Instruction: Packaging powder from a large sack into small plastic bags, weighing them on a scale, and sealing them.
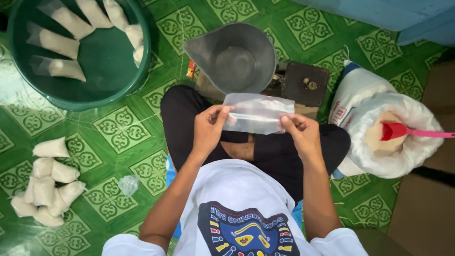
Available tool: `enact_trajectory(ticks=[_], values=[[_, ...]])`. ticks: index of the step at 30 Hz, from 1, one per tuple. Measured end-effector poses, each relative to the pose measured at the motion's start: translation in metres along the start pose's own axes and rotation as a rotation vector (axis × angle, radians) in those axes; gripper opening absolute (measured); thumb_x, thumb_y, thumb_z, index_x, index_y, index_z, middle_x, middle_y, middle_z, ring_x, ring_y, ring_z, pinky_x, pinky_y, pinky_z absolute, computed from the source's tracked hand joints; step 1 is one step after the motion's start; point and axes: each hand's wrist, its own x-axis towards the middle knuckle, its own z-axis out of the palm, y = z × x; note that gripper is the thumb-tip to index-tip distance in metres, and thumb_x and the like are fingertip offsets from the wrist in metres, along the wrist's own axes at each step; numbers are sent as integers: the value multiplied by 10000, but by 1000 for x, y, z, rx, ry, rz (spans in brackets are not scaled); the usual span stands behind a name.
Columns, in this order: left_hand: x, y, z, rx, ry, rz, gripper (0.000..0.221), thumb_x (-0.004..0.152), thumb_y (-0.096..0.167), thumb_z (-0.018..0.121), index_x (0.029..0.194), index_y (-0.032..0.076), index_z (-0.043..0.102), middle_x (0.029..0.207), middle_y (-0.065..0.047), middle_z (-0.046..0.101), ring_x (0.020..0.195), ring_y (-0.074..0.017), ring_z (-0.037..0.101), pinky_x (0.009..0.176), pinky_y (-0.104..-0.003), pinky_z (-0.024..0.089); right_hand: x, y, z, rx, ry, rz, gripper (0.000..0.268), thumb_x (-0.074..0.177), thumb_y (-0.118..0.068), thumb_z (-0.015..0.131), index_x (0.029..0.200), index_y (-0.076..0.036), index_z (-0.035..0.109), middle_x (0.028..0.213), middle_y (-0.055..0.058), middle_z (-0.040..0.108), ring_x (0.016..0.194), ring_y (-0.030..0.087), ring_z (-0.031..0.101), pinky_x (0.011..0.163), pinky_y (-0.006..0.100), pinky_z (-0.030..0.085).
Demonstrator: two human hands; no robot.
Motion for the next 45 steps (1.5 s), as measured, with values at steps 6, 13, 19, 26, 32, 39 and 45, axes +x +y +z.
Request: enact_trajectory(ticks=[6, 13, 19, 26, 32, 39, 45], values=[[-15, 12, 8, 486, 441, 815, 276, 906, 139, 709, 1145, 23, 635, 1024, -116, 662, 921, -300, 647, 847, -399, 521, -8, -21, 2, -214, 78, -39, 96, 894, -192, 753, 914, -98, 754, 704, 37, 704, 638, 61, 592, 616, 227, 496], [-33, 31, 50, 173, 82, 540, 143, 817, 161, 802, 905, 86, 717, 803, -5, 674, 715, -199, 683, 666, -276, 573, -35, -70, 44, -598, 175, -581, 67, 837, -67, 795, 873, -56, 740, 796, 109, 710, 704, 304, 702, 580, 356, 558], [-23, 23, 45, -130, -3, 245, 327, 710, 137, 880, 975, 18, 728, 887, -116, 709, 810, -297, 736, 669, -301, 613, -43, -60, 61, -624, 34, -675, 479, 812, -50, 735, 1271, 8, 614, 1082, 193, 592, 942, 382, 642, 802, 414, 553], [-21, 34, 26, -44, 40, 163, 154, 808, 107, 798, 934, 27, 764, 808, -110, 740, 774, -288, 733, 616, -288, 609, -52, -60, 71, -695, -105, -734, 729, 711, -14, 777, 1362, 110, 470, 1110, 227, 491, 1024, 417, 582, 883, 448, 510], [-15, 25, 17, -34, 44, 96, 117, 836, 87, 751, 936, 30, 766, 773, -128, 747, 751, -238, 735, 621, -291, 607, -42, -64, 72, -649, -49, -741, 600, 778, -75, 775, 1326, 40, 559, 1071, 191, 541, 983, 387, 605, 850, 439, 502], [-15, 30, 12, -101, -27, 37, 144, 756, 94, 820, 886, 57, 771, 733, -93, 746, 700, -143, 717, 633, -269, 590, -28, -86, 66, -350, 1, -535, 299, 816, -193, 806, 1091, -98, 735, 880, 59, 671, 812, 230, 687, 759, 335, 541], [-15, 37, 19, 13, -13, 39, 140, 694, 52, 809, 812, 117, 772, 673, -64, 716, 662, -179, 728, 588, -252, 577, -19, -69, 75, -275, -52, -401, 258, 748, -210, 862, 962, -116, 753, 839, 30, 718, 751, 168, 700, 702, 267, 556]])
